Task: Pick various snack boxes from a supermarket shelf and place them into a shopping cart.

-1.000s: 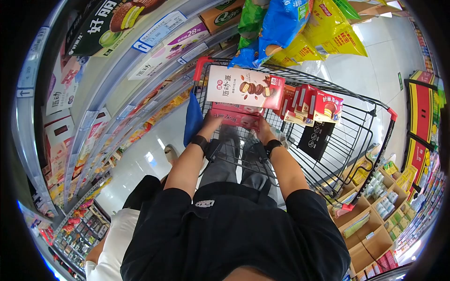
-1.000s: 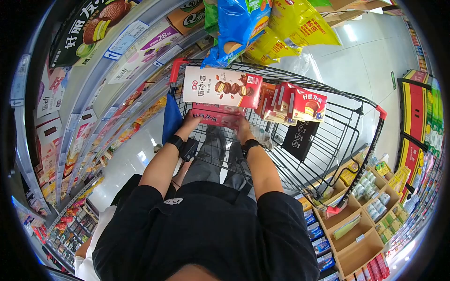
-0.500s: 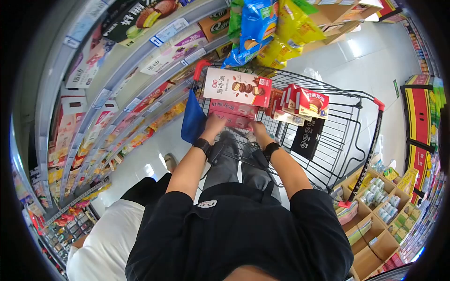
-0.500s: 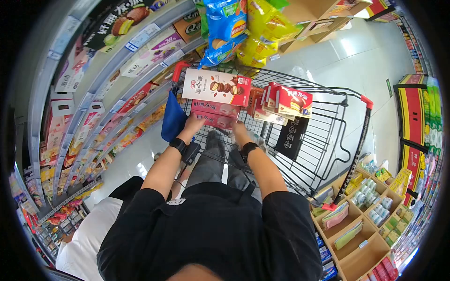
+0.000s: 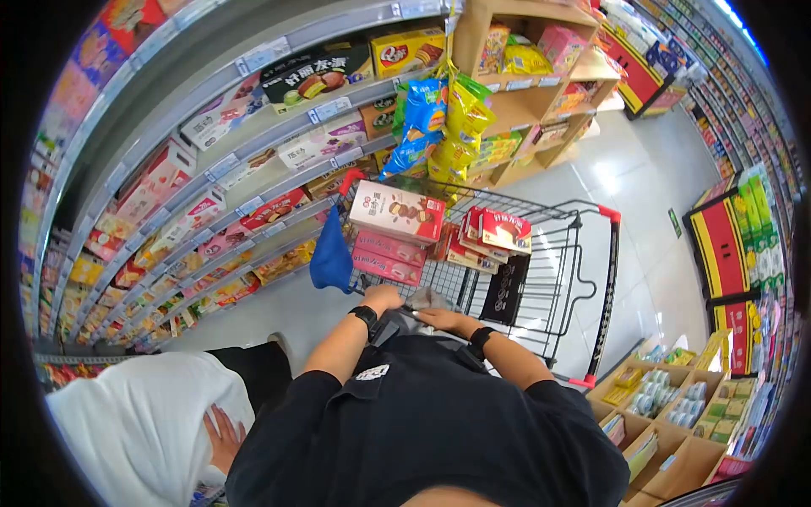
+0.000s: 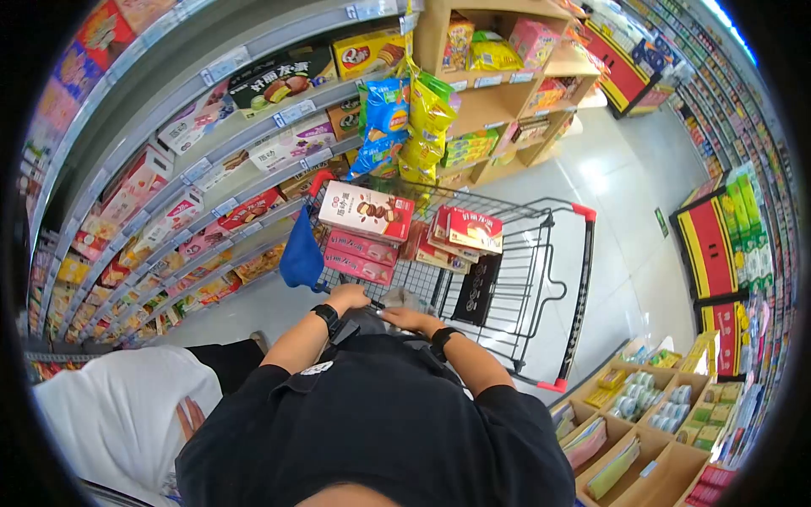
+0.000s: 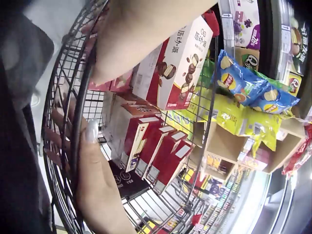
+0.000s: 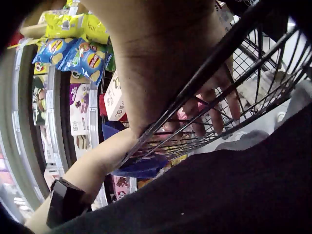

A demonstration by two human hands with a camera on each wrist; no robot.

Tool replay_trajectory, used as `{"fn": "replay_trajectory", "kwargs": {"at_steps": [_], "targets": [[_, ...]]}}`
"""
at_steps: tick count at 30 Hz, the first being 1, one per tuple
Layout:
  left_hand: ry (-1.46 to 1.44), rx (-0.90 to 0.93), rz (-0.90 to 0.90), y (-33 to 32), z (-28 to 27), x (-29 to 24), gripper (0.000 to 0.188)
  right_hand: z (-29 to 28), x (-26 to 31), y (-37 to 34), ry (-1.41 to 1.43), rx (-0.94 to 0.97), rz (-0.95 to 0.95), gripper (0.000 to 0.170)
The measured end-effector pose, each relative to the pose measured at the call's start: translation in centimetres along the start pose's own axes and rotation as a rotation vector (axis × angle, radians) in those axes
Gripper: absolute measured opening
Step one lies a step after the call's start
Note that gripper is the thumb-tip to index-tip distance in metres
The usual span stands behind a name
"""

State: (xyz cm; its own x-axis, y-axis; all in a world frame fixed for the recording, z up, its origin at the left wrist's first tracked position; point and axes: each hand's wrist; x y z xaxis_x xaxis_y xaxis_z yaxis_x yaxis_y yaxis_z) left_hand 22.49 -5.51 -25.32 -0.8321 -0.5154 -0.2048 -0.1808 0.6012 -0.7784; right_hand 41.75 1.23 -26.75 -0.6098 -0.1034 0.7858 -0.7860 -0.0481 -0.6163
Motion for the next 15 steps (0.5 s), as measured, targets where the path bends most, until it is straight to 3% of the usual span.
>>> {"fn": "replay_trajectory", "kwargs": {"at_steps": [2, 4, 6, 9, 13, 15], "targets": [[0.033, 0.091, -0.015, 0.0, 0.4, 0.0, 0.048, 0.0, -0.1, -0.3, -0.079, 0.081, -0.122, 0.059], [0.085, 0.184, -0.062, -0.5, 0.3, -0.4, 0.051, 0.3, -1.0, 0.5, 0.050, 0.207, -0.024, 0.060], [0.074, 0.242, -0.072, -0.5, 0.8, -0.6, 0.052, 0.2, -1.0, 0.5, -0.066, 0.234, -0.025, 0.058], [0.067, 0.315, -0.068, -0.4, 2.5, -0.1, 0.055, 0.3, -0.6, 0.3, -0.323, 0.204, -0.180, 0.060], [-0.006, 0.336, -0.041, 1.7, 5.4, 1.5, 0.056, 0.5, -0.6, 0.2, -0.248, 0.283, -0.143, 0.064], [-0.098, 0.429, -0.015, 2.4, 6.0, 2.2, 0.056, 0.2, -0.3, 0.1, -0.192, 0.347, -0.063, 0.064]]}}
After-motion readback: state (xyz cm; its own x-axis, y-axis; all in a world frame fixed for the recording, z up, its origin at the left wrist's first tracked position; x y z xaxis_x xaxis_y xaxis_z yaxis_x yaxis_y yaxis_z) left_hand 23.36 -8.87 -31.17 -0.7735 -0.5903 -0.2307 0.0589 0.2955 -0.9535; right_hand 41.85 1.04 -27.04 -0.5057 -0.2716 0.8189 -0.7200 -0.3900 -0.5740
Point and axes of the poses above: each hand's wrist, its own y-axis towards the middle knuckle, its own z-axis out of the palm, x = y × z, and after that the axes turned 5 degrees about x, right-handed
